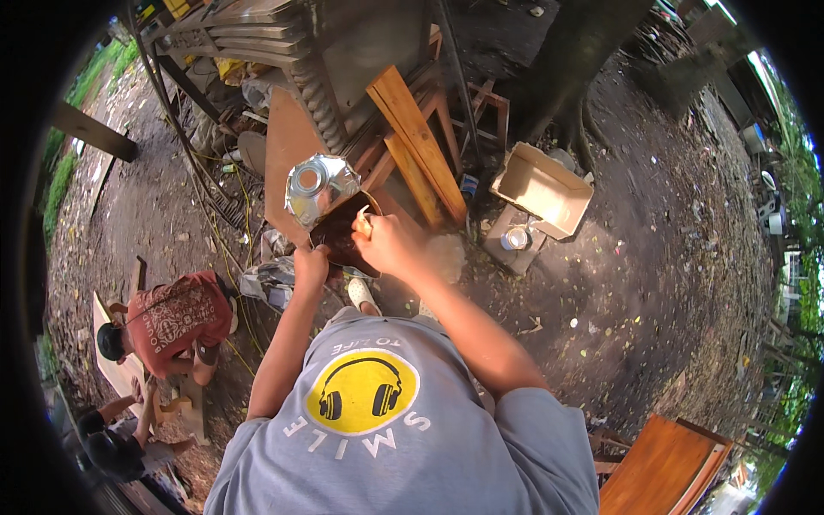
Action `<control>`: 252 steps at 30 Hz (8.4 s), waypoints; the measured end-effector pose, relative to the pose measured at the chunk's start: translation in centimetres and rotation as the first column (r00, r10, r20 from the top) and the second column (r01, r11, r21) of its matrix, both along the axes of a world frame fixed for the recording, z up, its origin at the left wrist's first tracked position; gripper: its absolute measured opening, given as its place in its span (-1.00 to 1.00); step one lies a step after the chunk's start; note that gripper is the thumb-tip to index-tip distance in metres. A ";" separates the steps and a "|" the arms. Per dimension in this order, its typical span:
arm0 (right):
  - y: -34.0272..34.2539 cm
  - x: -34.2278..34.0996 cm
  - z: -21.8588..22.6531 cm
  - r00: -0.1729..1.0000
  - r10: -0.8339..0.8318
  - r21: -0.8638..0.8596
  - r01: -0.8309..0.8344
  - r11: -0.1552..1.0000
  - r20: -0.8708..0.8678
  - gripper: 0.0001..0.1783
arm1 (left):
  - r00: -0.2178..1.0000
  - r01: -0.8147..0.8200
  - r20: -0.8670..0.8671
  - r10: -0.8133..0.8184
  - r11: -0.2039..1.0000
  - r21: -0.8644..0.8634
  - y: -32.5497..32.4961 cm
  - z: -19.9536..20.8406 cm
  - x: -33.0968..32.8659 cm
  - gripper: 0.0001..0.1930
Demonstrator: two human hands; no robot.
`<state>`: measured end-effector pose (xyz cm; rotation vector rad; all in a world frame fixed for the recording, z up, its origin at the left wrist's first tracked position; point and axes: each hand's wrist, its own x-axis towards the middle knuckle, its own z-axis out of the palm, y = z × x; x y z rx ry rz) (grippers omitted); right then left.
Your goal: The person pours reddish-brown finish from a can into a spray gun cup, then uses the spray gun to apply finish to a large wooden boat hull and smaller wooden furniture pieces. The person refills the spray gun mid-task and continues spraying different surfaces.
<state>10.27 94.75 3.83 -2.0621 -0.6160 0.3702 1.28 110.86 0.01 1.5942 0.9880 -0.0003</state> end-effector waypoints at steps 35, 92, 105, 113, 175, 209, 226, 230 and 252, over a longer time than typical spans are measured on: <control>-3.5 9.8 -1.4 0.910 -0.119 0.533 0.335 0.777 -0.398 -0.57 | 0.917 0.397 0.043 -0.397 0.918 -0.007 -2.3 7.9 3.2 -0.56; -6.4 -1.5 6.1 0.247 -0.969 0.541 0.816 0.203 -0.010 -0.58 | 0.821 0.091 0.495 -0.284 0.921 0.378 35.4 17.1 13.2 -0.69; -0.7 6.4 16.8 0.450 -0.876 0.713 0.671 0.204 -0.173 -0.65 | 0.903 0.344 0.234 -0.360 0.933 0.110 22.5 7.8 1.5 -0.71; 3.1 7.7 22.0 0.412 -0.909 0.729 0.639 0.246 -0.055 -0.73 | 0.847 0.477 0.169 -0.505 0.860 0.182 16.7 7.8 0.9 -0.77; 7.0 3.0 23.7 0.257 -0.888 0.700 0.547 0.459 0.382 -0.71 | 0.816 0.535 0.187 -0.546 0.837 0.112 14.2 10.7 -0.3 -0.80; 7.6 4.7 24.1 0.551 -0.794 0.778 0.370 0.509 0.258 -0.72 | 0.865 0.482 0.095 -0.493 0.868 0.116 14.0 13.5 -2.4 -0.74; 7.3 10.6 30.3 0.728 -0.656 0.739 0.329 0.588 0.199 -0.78 | 0.832 0.508 0.161 -0.531 0.846 0.164 16.1 18.1 -2.0 -0.81; 10.2 13.7 32.9 0.780 -0.625 0.697 0.426 0.576 0.039 -0.92 | 0.845 0.464 0.220 -0.487 0.873 0.150 17.9 20.6 -1.0 -0.80; 37.4 43.5 43.0 0.904 -0.428 0.656 0.326 0.681 -0.005 -0.63 | 0.922 -0.024 0.387 -0.026 0.992 0.125 30.6 20.9 -1.4 -0.74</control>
